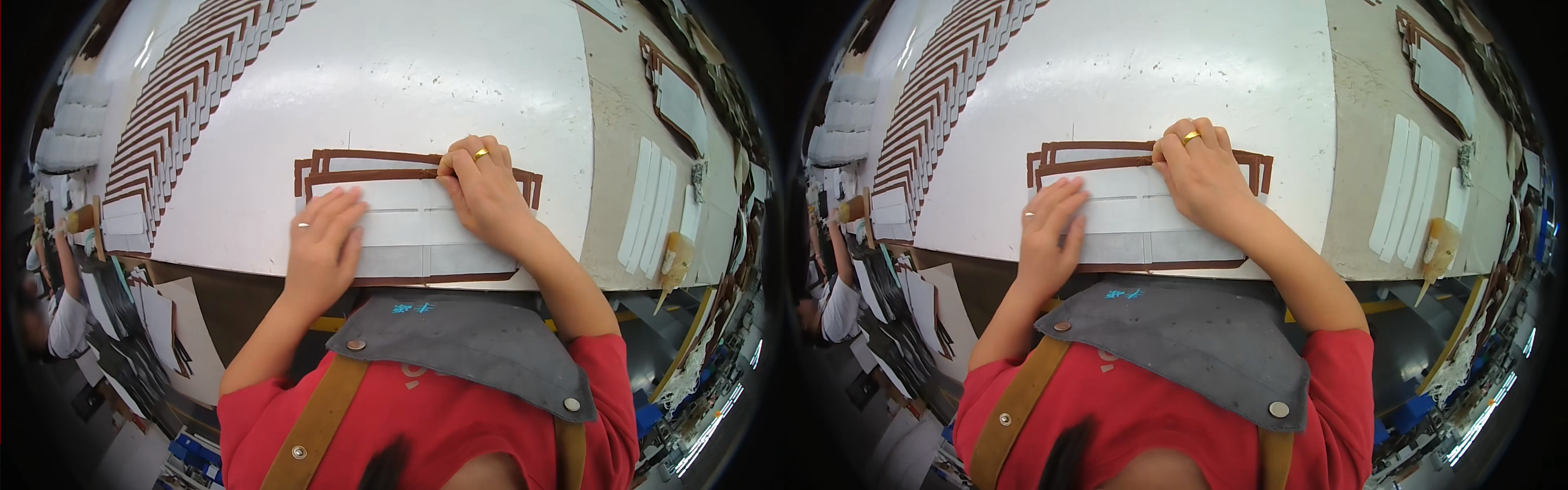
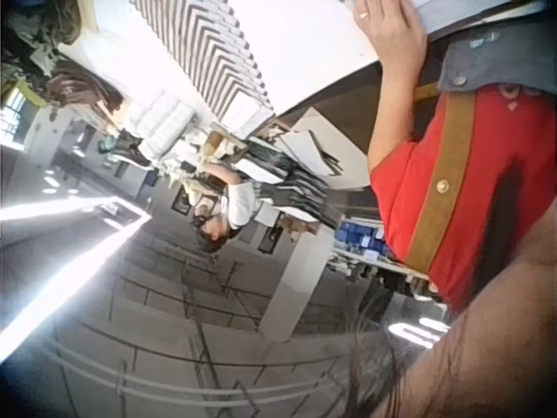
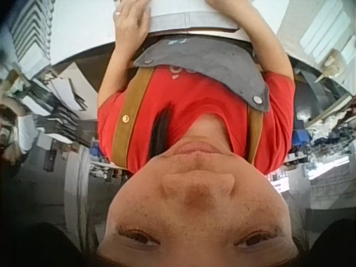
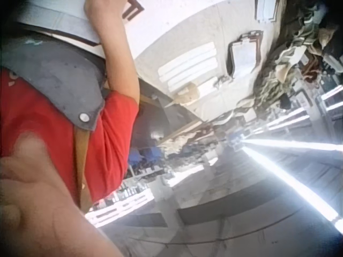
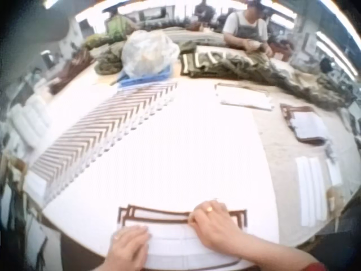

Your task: The person assembles small rectangular components by placing white inserts into brown frames. They apply adhesive to the white inserts using a squeeze bottle, then press them into the frames and stack the finished units on the table.

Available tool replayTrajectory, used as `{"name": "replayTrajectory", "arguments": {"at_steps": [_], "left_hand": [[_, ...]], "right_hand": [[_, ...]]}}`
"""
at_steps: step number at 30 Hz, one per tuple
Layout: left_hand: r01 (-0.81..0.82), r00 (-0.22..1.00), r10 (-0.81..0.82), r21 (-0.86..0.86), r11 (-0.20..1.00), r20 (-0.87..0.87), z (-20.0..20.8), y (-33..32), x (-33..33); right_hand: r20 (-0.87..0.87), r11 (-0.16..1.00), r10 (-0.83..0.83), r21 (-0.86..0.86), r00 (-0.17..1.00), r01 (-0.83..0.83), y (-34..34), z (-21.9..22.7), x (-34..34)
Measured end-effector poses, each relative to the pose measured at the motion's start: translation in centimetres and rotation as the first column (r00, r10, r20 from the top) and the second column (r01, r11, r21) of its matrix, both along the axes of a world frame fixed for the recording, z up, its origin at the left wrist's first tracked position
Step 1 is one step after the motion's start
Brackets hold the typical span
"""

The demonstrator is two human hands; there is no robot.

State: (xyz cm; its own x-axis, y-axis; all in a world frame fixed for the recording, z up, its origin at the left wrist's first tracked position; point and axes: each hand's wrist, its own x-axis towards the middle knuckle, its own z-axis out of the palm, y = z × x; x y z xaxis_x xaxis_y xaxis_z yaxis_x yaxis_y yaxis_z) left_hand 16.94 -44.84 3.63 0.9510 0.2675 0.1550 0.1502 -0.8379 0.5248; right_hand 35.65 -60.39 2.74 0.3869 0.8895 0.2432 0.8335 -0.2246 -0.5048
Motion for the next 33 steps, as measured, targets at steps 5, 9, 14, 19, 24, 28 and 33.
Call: {"name": "replayTrajectory", "arguments": {"at_steps": [5,9,14,19,24,28,33], "left_hand": [[-0.342,0.935,0.353,-0.148,0.928,0.048,0.8,1.8,-0.4],[-0.141,0.943,0.319,-0.758,0.637,0.092,0.7,2.3,3.0],[-0.035,0.937,0.335,-0.923,0.384,0.104,1.9,4.4,9.4],[-0.001,0.947,0.305,-0.946,0.324,0.103,-0.6,6.0,15.0],[-0.086,0.959,0.283,-0.966,0.243,-0.014,-0.5,5.9,16.8],[-0.138,0.965,0.251,-0.965,0.223,-0.080,0.1,5.6,17.4],[-0.116,0.976,0.206,-0.970,0.212,-0.072,-0.6,6.4,17.7]], "right_hand": [[-0.095,0.998,0.055,0.038,0.994,-0.052,-0.4,3.5,0.9],[-0.122,0.998,0.054,0.043,0.991,-0.049,-0.4,6.4,2.8],[-0.604,0.978,-0.190,-0.186,0.774,0.095,-2.4,8.1,8.2],[-0.807,0.926,-0.359,-0.248,0.468,0.284,-7.0,4.4,12.1],[-0.952,0.880,-0.175,-0.037,0.251,0.473,-7.6,3.1,12.0],[-0.976,0.831,-0.136,-0.018,0.171,0.557,-7.9,3.3,11.8],[-0.966,0.791,-0.135,0.029,0.220,0.611,-7.8,2.1,12.1]]}}
